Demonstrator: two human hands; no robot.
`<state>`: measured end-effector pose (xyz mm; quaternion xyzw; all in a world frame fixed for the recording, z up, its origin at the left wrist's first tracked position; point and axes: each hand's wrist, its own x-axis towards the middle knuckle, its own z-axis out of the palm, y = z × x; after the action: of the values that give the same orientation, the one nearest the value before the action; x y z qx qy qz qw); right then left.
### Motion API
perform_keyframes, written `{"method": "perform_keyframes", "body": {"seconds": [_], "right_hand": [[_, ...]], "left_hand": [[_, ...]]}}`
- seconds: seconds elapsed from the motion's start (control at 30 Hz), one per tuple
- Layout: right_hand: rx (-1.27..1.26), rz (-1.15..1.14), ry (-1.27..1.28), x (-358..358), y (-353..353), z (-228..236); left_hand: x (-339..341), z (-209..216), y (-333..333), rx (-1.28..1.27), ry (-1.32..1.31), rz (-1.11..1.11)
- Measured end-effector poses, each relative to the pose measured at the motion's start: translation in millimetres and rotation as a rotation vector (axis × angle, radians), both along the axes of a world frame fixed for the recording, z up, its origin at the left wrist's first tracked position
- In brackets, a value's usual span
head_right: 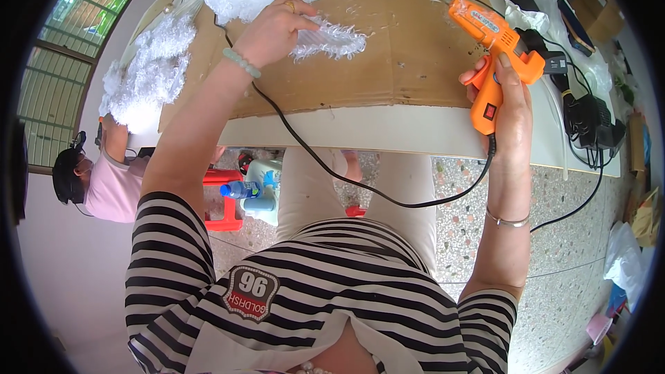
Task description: Crafting a toy by gluing cotton fluff onto a cardboard base using a hot glue gun.
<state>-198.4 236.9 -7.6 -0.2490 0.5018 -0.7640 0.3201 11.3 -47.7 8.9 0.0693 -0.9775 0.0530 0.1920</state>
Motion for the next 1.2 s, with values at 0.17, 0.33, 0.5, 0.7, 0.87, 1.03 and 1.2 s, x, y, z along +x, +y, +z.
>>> {"method": "perform_keyframes", "body": {"seconds": [0.17,0.33,0.5,0.7,0.87,1.03,1.2], "right_hand": [[-0.003,-0.006,0.006,-0.3,-0.1,0.1],[-0.011,0.01,0.014,-1.9,0.7,-2.0],[-0.038,-0.007,0.029,-0.9,-0.5,-1.9],[-0.002,0.004,0.022,1.0,1.0,0.0],[-0.026,-0.023,0.028,0.4,-1.1,-1.1],[-0.024,-0.023,0.023,0.9,-1.9,-1.7],[-0.02,-0.008,0.017,-0.5,-1.2,-1.3]], "left_hand": [[-1.1,10.3,-5.8,0.565,0.068,0.163],[-5.8,13.2,3.5,0.491,0.032,0.291],[-3.6,11.0,-8.7,0.326,0.112,0.3],[6.9,1.2,-14.4,0.011,-0.086,0.141],[6.9,13.3,-14.8,0.222,0.028,0.221],[5.1,18.7,-10.2,0.429,0.103,0.347],[12.3,18.3,-28.3,0.484,0.122,0.253]]}}
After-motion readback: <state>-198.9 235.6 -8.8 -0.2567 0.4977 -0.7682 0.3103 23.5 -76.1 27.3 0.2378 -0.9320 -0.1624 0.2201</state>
